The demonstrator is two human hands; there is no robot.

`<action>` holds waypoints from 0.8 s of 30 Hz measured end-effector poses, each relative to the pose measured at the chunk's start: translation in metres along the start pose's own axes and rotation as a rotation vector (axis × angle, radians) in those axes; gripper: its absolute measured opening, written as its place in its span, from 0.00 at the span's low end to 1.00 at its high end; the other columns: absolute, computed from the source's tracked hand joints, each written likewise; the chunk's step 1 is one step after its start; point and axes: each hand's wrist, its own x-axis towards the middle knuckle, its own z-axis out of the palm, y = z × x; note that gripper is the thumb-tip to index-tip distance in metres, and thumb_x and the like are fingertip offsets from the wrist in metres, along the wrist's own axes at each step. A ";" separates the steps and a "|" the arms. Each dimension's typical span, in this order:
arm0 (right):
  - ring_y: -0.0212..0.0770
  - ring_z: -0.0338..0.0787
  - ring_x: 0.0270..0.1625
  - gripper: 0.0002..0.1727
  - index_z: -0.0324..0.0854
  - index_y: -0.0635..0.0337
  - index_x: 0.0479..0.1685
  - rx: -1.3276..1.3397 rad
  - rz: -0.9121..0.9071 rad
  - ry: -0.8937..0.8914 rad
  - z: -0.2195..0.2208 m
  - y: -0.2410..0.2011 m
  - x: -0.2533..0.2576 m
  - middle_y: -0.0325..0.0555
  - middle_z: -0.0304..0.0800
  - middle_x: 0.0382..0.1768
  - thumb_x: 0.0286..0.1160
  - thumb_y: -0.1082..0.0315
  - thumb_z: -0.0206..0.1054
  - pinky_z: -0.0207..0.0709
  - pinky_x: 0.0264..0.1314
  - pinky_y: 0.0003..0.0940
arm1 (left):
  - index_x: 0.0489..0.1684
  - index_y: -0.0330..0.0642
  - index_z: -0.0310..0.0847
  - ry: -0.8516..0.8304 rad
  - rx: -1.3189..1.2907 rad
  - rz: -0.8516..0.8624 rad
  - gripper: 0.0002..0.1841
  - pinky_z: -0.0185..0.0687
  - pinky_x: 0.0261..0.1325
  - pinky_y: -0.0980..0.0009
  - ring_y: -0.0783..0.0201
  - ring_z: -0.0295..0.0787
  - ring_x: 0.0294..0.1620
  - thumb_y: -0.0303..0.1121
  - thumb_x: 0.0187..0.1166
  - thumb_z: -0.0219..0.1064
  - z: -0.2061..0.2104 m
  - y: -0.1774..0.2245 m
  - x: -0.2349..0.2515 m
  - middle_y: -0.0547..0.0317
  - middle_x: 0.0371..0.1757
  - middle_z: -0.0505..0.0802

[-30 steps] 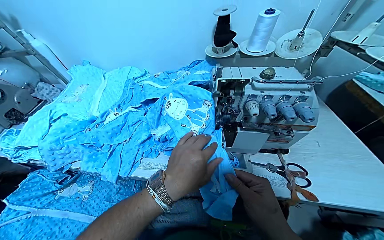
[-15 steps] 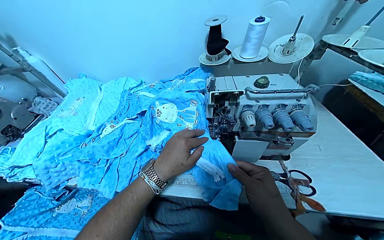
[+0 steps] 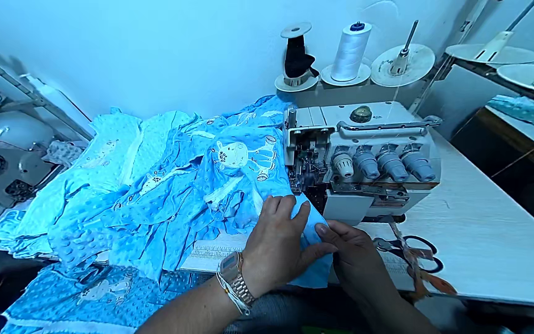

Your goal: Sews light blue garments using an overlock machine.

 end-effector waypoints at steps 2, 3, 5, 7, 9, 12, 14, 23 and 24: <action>0.32 0.91 0.32 0.11 0.92 0.62 0.36 0.046 0.017 0.007 0.005 0.004 0.003 0.46 0.93 0.30 0.81 0.72 0.64 0.87 0.39 0.27 | 0.67 0.41 0.89 -0.031 -0.030 0.045 0.35 0.82 0.61 0.56 0.48 0.82 0.62 0.63 0.75 0.67 -0.006 -0.013 0.008 0.47 0.58 0.87; 0.32 0.91 0.32 0.10 0.91 0.63 0.35 0.065 0.027 0.013 0.009 0.006 0.004 0.46 0.92 0.29 0.81 0.72 0.64 0.88 0.39 0.27 | 0.65 0.42 0.90 -0.044 -0.057 0.081 0.32 0.81 0.57 0.59 0.50 0.81 0.59 0.61 0.76 0.67 -0.009 -0.022 0.013 0.48 0.55 0.87; 0.33 0.91 0.31 0.11 0.90 0.63 0.33 0.084 0.058 0.041 0.020 0.008 0.003 0.46 0.92 0.29 0.82 0.73 0.65 0.88 0.37 0.29 | 0.57 0.44 0.95 -0.037 -0.161 0.192 0.26 0.77 0.53 0.63 0.55 0.79 0.53 0.56 0.78 0.67 -0.013 -0.045 0.023 0.52 0.48 0.87; 0.33 0.91 0.31 0.11 0.89 0.63 0.31 0.083 0.074 0.066 0.030 0.008 0.002 0.45 0.92 0.28 0.82 0.73 0.65 0.88 0.37 0.29 | 0.49 0.46 0.98 -0.060 -0.285 0.307 0.20 0.74 0.55 0.67 0.61 0.79 0.52 0.51 0.80 0.67 -0.014 -0.072 0.036 0.57 0.43 0.87; 0.35 0.92 0.29 0.12 0.88 0.64 0.30 0.048 0.070 0.085 0.037 0.009 0.002 0.46 0.92 0.27 0.82 0.74 0.65 0.90 0.36 0.30 | 0.42 0.44 0.99 -0.100 -0.402 0.403 0.13 0.73 0.59 0.68 0.63 0.80 0.53 0.40 0.75 0.68 -0.014 -0.096 0.050 0.56 0.40 0.89; 0.35 0.93 0.29 0.09 0.88 0.66 0.32 -0.004 0.083 0.101 0.044 0.007 -0.001 0.47 0.92 0.28 0.81 0.76 0.66 0.90 0.35 0.29 | 0.40 0.43 0.99 -0.222 -0.511 0.426 0.13 0.74 0.61 0.70 0.64 0.82 0.56 0.30 0.67 0.67 -0.021 -0.110 0.064 0.54 0.43 0.91; 0.35 0.94 0.30 0.05 0.89 0.67 0.36 -0.036 0.073 0.121 0.045 0.009 -0.004 0.47 0.93 0.29 0.78 0.78 0.68 0.90 0.36 0.29 | 0.45 0.44 0.98 -0.264 -0.454 0.410 0.17 0.75 0.57 0.71 0.66 0.81 0.54 0.26 0.65 0.63 -0.029 -0.104 0.064 0.56 0.43 0.90; 0.34 0.93 0.36 0.06 0.81 0.63 0.48 -0.068 -0.007 0.086 0.043 0.022 -0.026 0.44 0.91 0.34 0.81 0.79 0.62 0.90 0.43 0.29 | 0.74 0.53 0.82 -0.049 0.212 0.292 0.31 0.61 0.81 0.37 0.43 0.75 0.79 0.42 0.63 0.75 -0.005 -0.026 -0.040 0.45 0.77 0.82; 0.34 0.94 0.38 0.06 0.81 0.63 0.50 -0.089 -0.007 0.081 0.042 0.021 -0.030 0.44 0.92 0.35 0.81 0.78 0.63 0.90 0.45 0.29 | 0.75 0.51 0.80 0.020 0.240 0.285 0.29 0.65 0.79 0.40 0.44 0.77 0.77 0.39 0.70 0.71 0.002 -0.027 -0.047 0.46 0.76 0.83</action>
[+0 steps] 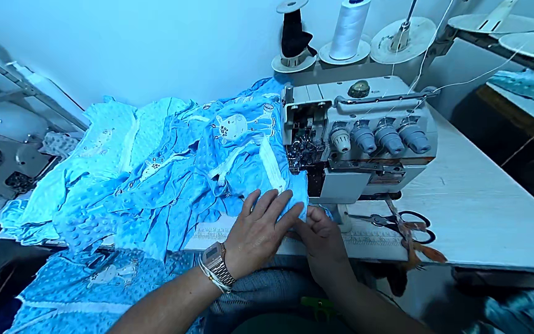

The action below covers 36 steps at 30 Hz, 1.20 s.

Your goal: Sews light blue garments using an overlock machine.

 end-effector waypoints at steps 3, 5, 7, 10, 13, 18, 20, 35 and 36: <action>0.33 0.94 0.43 0.14 0.83 0.62 0.56 -0.050 -0.049 -0.030 -0.007 -0.002 -0.011 0.43 0.94 0.40 0.73 0.80 0.64 0.88 0.49 0.29 | 0.58 0.42 0.89 0.195 -0.093 -0.013 0.19 0.79 0.56 0.52 0.50 0.88 0.53 0.29 0.69 0.65 0.002 0.000 -0.006 0.50 0.51 0.92; 0.33 0.94 0.44 0.17 0.84 0.60 0.58 -0.086 -0.057 -0.029 -0.011 -0.005 -0.016 0.42 0.95 0.42 0.71 0.81 0.66 0.88 0.51 0.29 | 0.50 0.39 0.92 0.190 -0.238 -0.025 0.16 0.81 0.48 0.57 0.53 0.89 0.43 0.26 0.68 0.64 -0.005 0.001 -0.008 0.52 0.40 0.92; 0.36 0.95 0.44 0.16 0.85 0.62 0.59 -0.080 -0.006 -0.002 -0.012 -0.008 -0.020 0.45 0.96 0.43 0.73 0.82 0.67 0.90 0.51 0.31 | 0.48 0.40 0.95 0.221 -0.313 -0.058 0.14 0.79 0.47 0.61 0.57 0.87 0.41 0.28 0.73 0.63 -0.011 0.002 -0.012 0.54 0.38 0.91; 0.36 0.96 0.37 0.11 0.87 0.65 0.53 -0.072 0.014 0.028 -0.011 -0.012 -0.026 0.45 0.96 0.38 0.75 0.81 0.68 0.92 0.44 0.30 | 0.39 0.42 0.96 0.352 -0.279 -0.080 0.12 0.76 0.46 0.65 0.60 0.83 0.40 0.35 0.79 0.66 -0.014 0.009 -0.013 0.55 0.37 0.90; 0.33 0.93 0.28 0.04 0.90 0.63 0.42 -0.068 -0.006 0.002 -0.012 -0.014 -0.032 0.44 0.95 0.30 0.75 0.77 0.71 0.88 0.33 0.25 | 0.31 0.41 0.94 0.395 -0.229 -0.033 0.13 0.78 0.55 0.63 0.58 0.86 0.49 0.37 0.81 0.66 -0.015 0.018 -0.013 0.53 0.42 0.91; 0.29 0.89 0.26 0.07 0.92 0.62 0.35 -0.091 -0.004 -0.050 -0.018 -0.011 -0.040 0.42 0.93 0.27 0.78 0.76 0.68 0.83 0.31 0.20 | 0.42 0.39 0.95 0.421 -0.230 0.073 0.11 0.79 0.51 0.64 0.58 0.87 0.45 0.27 0.76 0.64 -0.011 0.024 -0.017 0.53 0.39 0.92; 0.27 0.85 0.25 0.07 0.93 0.59 0.33 -0.129 -0.045 -0.077 -0.022 -0.009 -0.040 0.39 0.91 0.25 0.76 0.75 0.69 0.78 0.29 0.17 | 0.44 0.38 0.95 0.418 -0.230 0.093 0.12 0.80 0.48 0.66 0.59 0.87 0.42 0.25 0.75 0.64 -0.011 0.026 -0.018 0.54 0.37 0.92; 0.27 0.82 0.24 0.15 0.92 0.60 0.31 0.000 0.066 -0.231 -0.032 -0.008 -0.041 0.43 0.91 0.28 0.84 0.72 0.60 0.77 0.28 0.17 | 0.42 0.40 0.95 0.405 -0.270 0.099 0.11 0.78 0.49 0.68 0.60 0.85 0.44 0.27 0.79 0.63 -0.005 0.031 -0.030 0.56 0.37 0.91; 0.27 0.82 0.24 0.15 0.92 0.61 0.32 0.012 0.075 -0.237 -0.032 -0.009 -0.040 0.44 0.91 0.28 0.84 0.73 0.60 0.77 0.28 0.17 | 0.41 0.39 0.95 0.421 -0.273 0.103 0.11 0.79 0.49 0.68 0.61 0.85 0.42 0.26 0.79 0.63 -0.004 0.031 -0.031 0.56 0.36 0.91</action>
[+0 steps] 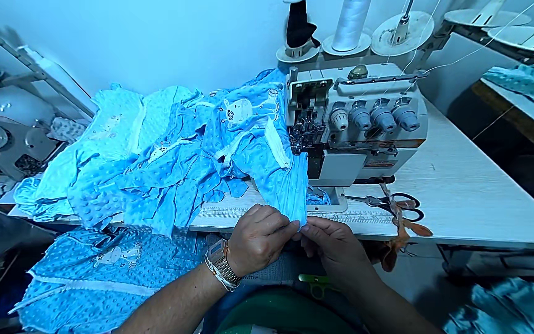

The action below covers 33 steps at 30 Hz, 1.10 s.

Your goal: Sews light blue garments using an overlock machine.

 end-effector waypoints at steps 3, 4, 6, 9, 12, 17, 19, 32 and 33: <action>0.27 0.82 0.24 0.17 0.92 0.61 0.32 0.035 0.044 -0.014 -0.002 -0.002 0.001 0.44 0.90 0.28 0.84 0.72 0.57 0.76 0.28 0.17 | 0.39 0.39 0.95 0.001 -0.002 0.032 0.11 0.79 0.47 0.69 0.62 0.85 0.40 0.26 0.79 0.63 0.001 -0.002 0.000 0.57 0.33 0.91; 0.27 0.82 0.24 0.17 0.92 0.61 0.32 0.051 0.058 -0.020 -0.003 -0.003 0.001 0.44 0.90 0.28 0.84 0.72 0.56 0.76 0.28 0.17 | 0.39 0.39 0.95 -0.011 0.000 0.042 0.11 0.79 0.47 0.69 0.62 0.85 0.39 0.26 0.79 0.64 0.001 -0.002 0.000 0.57 0.32 0.90; 0.27 0.83 0.25 0.17 0.92 0.60 0.31 0.071 0.065 -0.029 -0.004 -0.003 0.001 0.44 0.91 0.28 0.82 0.71 0.56 0.77 0.28 0.17 | 0.39 0.39 0.95 -0.038 0.006 0.055 0.10 0.79 0.46 0.69 0.62 0.84 0.38 0.25 0.79 0.64 0.000 -0.004 0.001 0.58 0.30 0.89; 0.27 0.83 0.23 0.16 0.92 0.58 0.27 0.022 0.035 0.002 0.000 -0.003 0.003 0.42 0.90 0.25 0.81 0.65 0.63 0.77 0.26 0.18 | 0.39 0.39 0.95 -0.045 0.010 0.092 0.10 0.79 0.45 0.69 0.62 0.85 0.37 0.25 0.79 0.64 0.000 -0.005 0.001 0.58 0.29 0.88; 0.27 0.78 0.18 0.18 0.88 0.60 0.20 -0.015 0.004 0.096 0.010 -0.003 0.006 0.41 0.85 0.17 0.81 0.68 0.66 0.71 0.22 0.17 | 0.42 0.40 0.93 0.014 0.006 0.108 0.10 0.81 0.57 0.67 0.60 0.86 0.46 0.28 0.80 0.63 0.004 -0.006 -0.003 0.55 0.38 0.90; 0.22 0.75 0.17 0.18 0.86 0.61 0.20 0.117 0.038 0.101 0.018 -0.008 0.006 0.41 0.86 0.19 0.83 0.71 0.62 0.66 0.19 0.13 | 0.56 0.34 0.85 -0.183 0.048 -0.018 0.26 0.73 0.80 0.46 0.43 0.83 0.75 0.44 0.63 0.74 0.019 -0.029 0.028 0.39 0.68 0.88; 0.20 0.74 0.17 0.17 0.85 0.59 0.20 0.148 -0.004 0.116 0.022 -0.009 0.005 0.39 0.86 0.19 0.82 0.71 0.62 0.65 0.20 0.12 | 0.52 0.31 0.88 -0.143 0.108 -0.014 0.18 0.81 0.71 0.50 0.44 0.91 0.64 0.33 0.69 0.68 0.027 -0.044 0.044 0.40 0.58 0.94; 0.19 0.75 0.18 0.15 0.86 0.56 0.20 -0.008 -0.143 0.107 0.024 0.005 0.021 0.34 0.85 0.18 0.79 0.69 0.67 0.65 0.20 0.12 | 0.29 0.38 0.88 -0.136 0.014 0.035 0.06 0.82 0.73 0.53 0.44 0.87 0.70 0.30 0.70 0.67 0.012 -0.072 0.042 0.43 0.58 0.93; 0.19 0.75 0.17 0.15 0.86 0.57 0.20 0.000 -0.093 0.120 0.024 0.009 0.021 0.34 0.85 0.17 0.78 0.70 0.67 0.65 0.20 0.12 | 0.26 0.39 0.87 -0.115 0.021 0.058 0.07 0.81 0.73 0.52 0.45 0.88 0.68 0.30 0.72 0.66 0.013 -0.072 0.039 0.44 0.57 0.94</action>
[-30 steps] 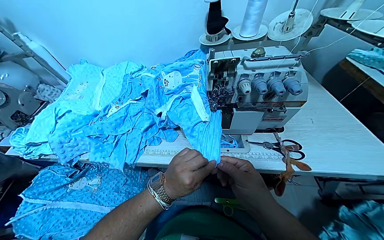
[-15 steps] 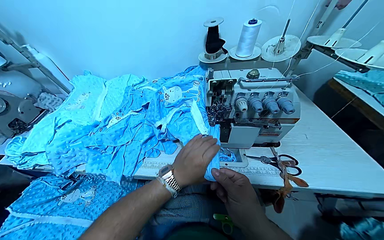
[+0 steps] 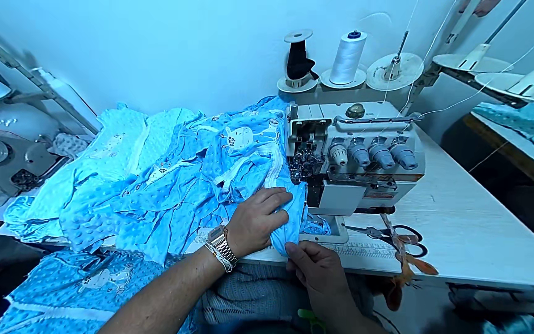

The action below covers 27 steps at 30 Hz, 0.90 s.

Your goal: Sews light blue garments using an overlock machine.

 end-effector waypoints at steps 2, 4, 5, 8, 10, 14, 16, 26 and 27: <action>0.19 0.75 0.17 0.15 0.86 0.57 0.19 0.019 0.070 0.027 -0.001 0.006 -0.003 0.34 0.86 0.17 0.77 0.72 0.67 0.66 0.20 0.13 | 0.22 0.44 0.83 -0.011 0.057 0.058 0.10 0.72 0.80 0.47 0.50 0.88 0.69 0.32 0.75 0.63 0.002 0.003 -0.005 0.50 0.57 0.95; 0.19 0.76 0.17 0.14 0.87 0.58 0.19 0.036 0.067 0.042 -0.002 0.009 -0.006 0.35 0.87 0.17 0.76 0.72 0.67 0.67 0.20 0.12 | 0.21 0.46 0.81 -0.042 0.087 0.126 0.12 0.65 0.83 0.51 0.56 0.87 0.71 0.32 0.77 0.61 0.002 0.004 -0.009 0.53 0.59 0.96; 0.19 0.76 0.17 0.14 0.87 0.58 0.19 0.039 0.062 0.041 -0.004 0.010 -0.006 0.35 0.86 0.17 0.76 0.71 0.68 0.67 0.20 0.12 | 0.21 0.45 0.80 -0.043 0.084 0.158 0.12 0.69 0.81 0.55 0.56 0.89 0.70 0.32 0.77 0.61 0.002 0.003 -0.009 0.52 0.58 0.96; 0.18 0.76 0.18 0.14 0.87 0.58 0.21 0.048 0.055 -0.010 -0.008 0.006 -0.009 0.35 0.87 0.19 0.78 0.68 0.68 0.65 0.20 0.11 | 0.26 0.41 0.79 -0.015 0.022 0.144 0.10 0.80 0.73 0.59 0.53 0.91 0.66 0.31 0.80 0.60 0.004 0.006 -0.011 0.45 0.59 0.95; 0.17 0.77 0.19 0.14 0.88 0.56 0.23 0.039 0.013 -0.051 -0.011 -0.001 -0.007 0.34 0.88 0.21 0.80 0.66 0.68 0.66 0.21 0.10 | 0.47 0.36 0.85 -0.044 0.041 0.006 0.11 0.80 0.72 0.58 0.52 0.89 0.70 0.31 0.76 0.62 0.003 0.012 -0.008 0.44 0.67 0.92; 0.20 0.75 0.18 0.16 0.84 0.55 0.20 -0.065 -0.007 -0.024 -0.013 -0.001 0.005 0.34 0.86 0.20 0.81 0.65 0.66 0.65 0.20 0.13 | 0.63 0.39 0.89 -0.151 0.157 -0.135 0.23 0.79 0.70 0.48 0.46 0.85 0.75 0.33 0.66 0.66 0.001 0.013 0.001 0.49 0.70 0.91; 0.19 0.75 0.18 0.16 0.85 0.55 0.21 -0.104 -0.046 -0.023 -0.011 0.001 0.004 0.32 0.86 0.19 0.81 0.66 0.66 0.65 0.20 0.13 | 0.59 0.41 0.92 -0.135 0.144 -0.100 0.21 0.79 0.69 0.47 0.46 0.85 0.74 0.34 0.68 0.65 0.000 0.008 -0.001 0.50 0.70 0.92; 0.16 0.76 0.20 0.14 0.86 0.54 0.23 -0.126 -0.113 -0.063 -0.013 0.011 -0.009 0.28 0.85 0.19 0.79 0.65 0.68 0.67 0.23 0.10 | 0.32 0.45 0.86 -0.145 0.048 0.039 0.08 0.68 0.79 0.42 0.56 0.83 0.78 0.30 0.76 0.59 0.000 0.014 -0.015 0.56 0.70 0.91; 0.15 0.76 0.20 0.14 0.86 0.55 0.23 -0.132 -0.125 -0.065 -0.015 0.011 -0.011 0.28 0.85 0.19 0.79 0.65 0.68 0.68 0.23 0.10 | 0.34 0.46 0.86 -0.151 0.056 0.038 0.08 0.67 0.80 0.42 0.56 0.82 0.78 0.30 0.75 0.59 0.000 0.014 -0.015 0.56 0.71 0.91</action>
